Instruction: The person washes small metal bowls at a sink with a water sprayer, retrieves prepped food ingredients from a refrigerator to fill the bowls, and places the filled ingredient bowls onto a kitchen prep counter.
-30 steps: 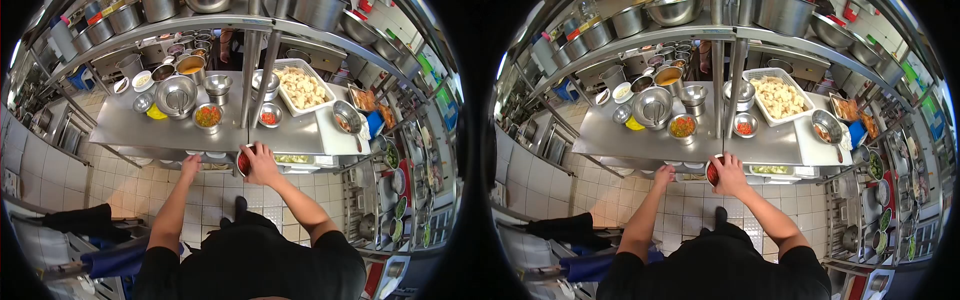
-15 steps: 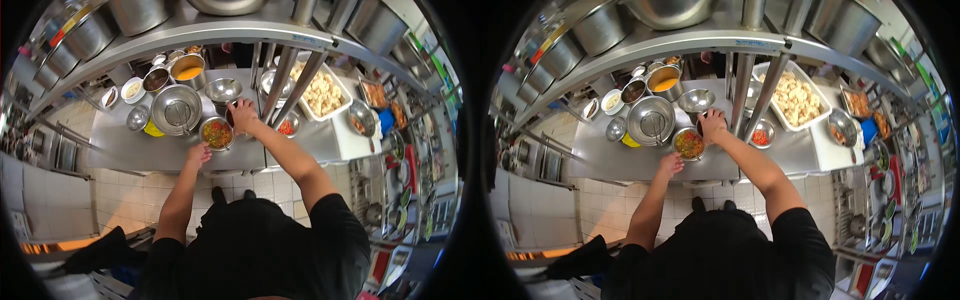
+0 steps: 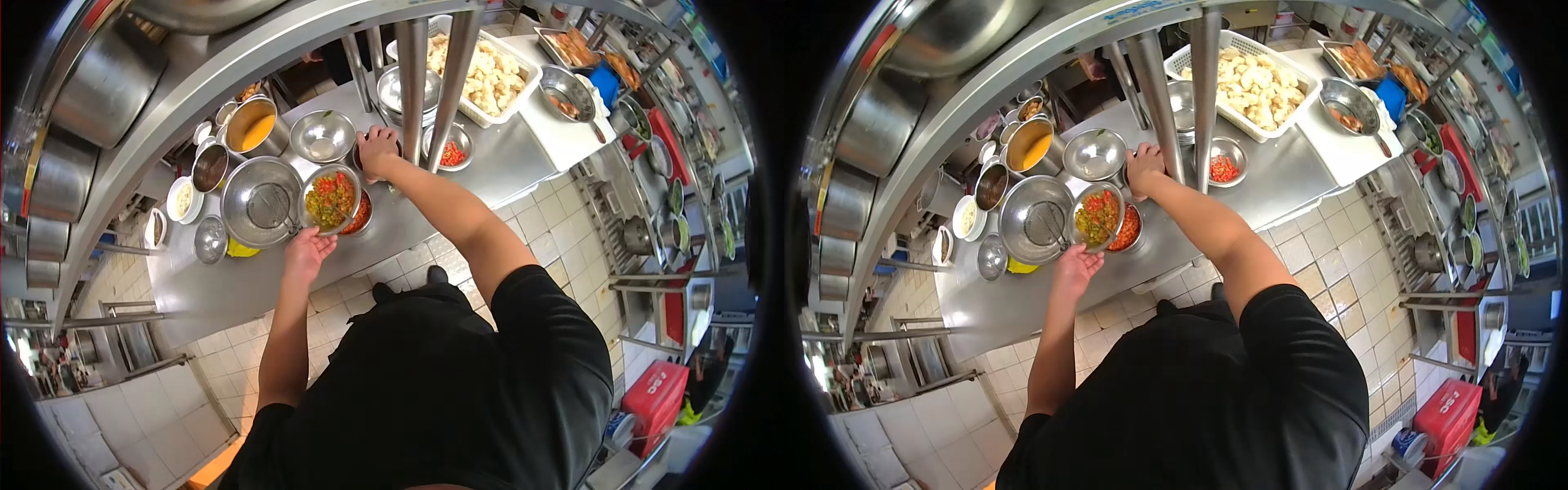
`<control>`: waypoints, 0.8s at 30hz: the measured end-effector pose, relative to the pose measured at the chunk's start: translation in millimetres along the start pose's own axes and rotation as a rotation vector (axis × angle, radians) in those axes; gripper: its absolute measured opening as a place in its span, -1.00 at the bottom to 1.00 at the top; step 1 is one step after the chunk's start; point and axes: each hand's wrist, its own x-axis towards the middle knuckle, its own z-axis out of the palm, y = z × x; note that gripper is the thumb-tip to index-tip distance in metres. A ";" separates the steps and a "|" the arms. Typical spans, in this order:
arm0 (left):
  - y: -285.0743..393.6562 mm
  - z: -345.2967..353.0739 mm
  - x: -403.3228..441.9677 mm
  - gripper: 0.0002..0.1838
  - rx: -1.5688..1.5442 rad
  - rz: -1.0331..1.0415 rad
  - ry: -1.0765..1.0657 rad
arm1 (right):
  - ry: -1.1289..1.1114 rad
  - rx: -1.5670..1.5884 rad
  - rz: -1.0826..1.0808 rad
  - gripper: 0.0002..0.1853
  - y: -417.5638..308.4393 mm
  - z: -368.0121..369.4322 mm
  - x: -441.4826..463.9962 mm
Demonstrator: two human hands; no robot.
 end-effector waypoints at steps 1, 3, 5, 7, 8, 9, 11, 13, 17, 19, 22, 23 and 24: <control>4.5 3.7 -1.8 -0.83 0.000 0.004 -0.019 | -0.018 0.032 0.011 0.12 1.6 6.8 1.7; 8.7 8.8 0.0 -0.83 0.014 0.035 -0.026 | -0.047 0.088 0.023 0.12 4.5 21.4 8.5; 2.2 13.0 2.6 -0.82 0.048 0.078 -0.001 | -0.028 0.122 0.012 0.22 6.9 33.2 7.7; -17.5 16.4 5.1 -0.82 0.005 0.101 0.031 | 0.104 0.062 -0.009 0.25 7.4 56.9 11.0; -30.1 17.2 6.2 -0.82 -0.019 0.111 0.047 | 0.144 0.133 -0.072 0.14 10.0 61.3 6.7; -42.3 16.7 7.9 -0.82 -0.040 0.102 0.060 | 0.331 0.198 -0.148 -0.03 10.4 80.5 1.0; -65.2 13.5 15.8 -0.82 -0.090 0.091 0.088 | 0.342 0.475 -0.466 -0.30 36.4 59.3 -56.8; -78.7 13.6 23.1 -0.76 -0.025 0.079 0.121 | -0.014 0.597 -0.321 -0.45 67.0 12.1 -124.7; -77.4 19.4 8.4 -0.70 0.182 -0.085 0.062 | -0.012 0.592 0.321 -0.43 161.7 89.4 -116.1; -79.4 22.1 -3.2 -0.69 0.307 -0.213 -0.001 | 0.174 0.719 0.573 -0.45 190.9 112.6 -85.9; -91.6 29.1 -15.9 -0.70 0.495 -0.296 -0.022 | 0.386 0.883 0.700 -0.51 213.8 128.3 -46.9; -97.9 35.2 -17.6 -0.70 0.544 -0.279 -0.051 | 0.372 0.909 0.688 -0.54 219.1 129.2 -37.7; -102.4 42.6 -19.4 -0.70 0.595 -0.261 -0.080 | 0.359 0.936 0.677 -0.56 220.5 125.8 -32.4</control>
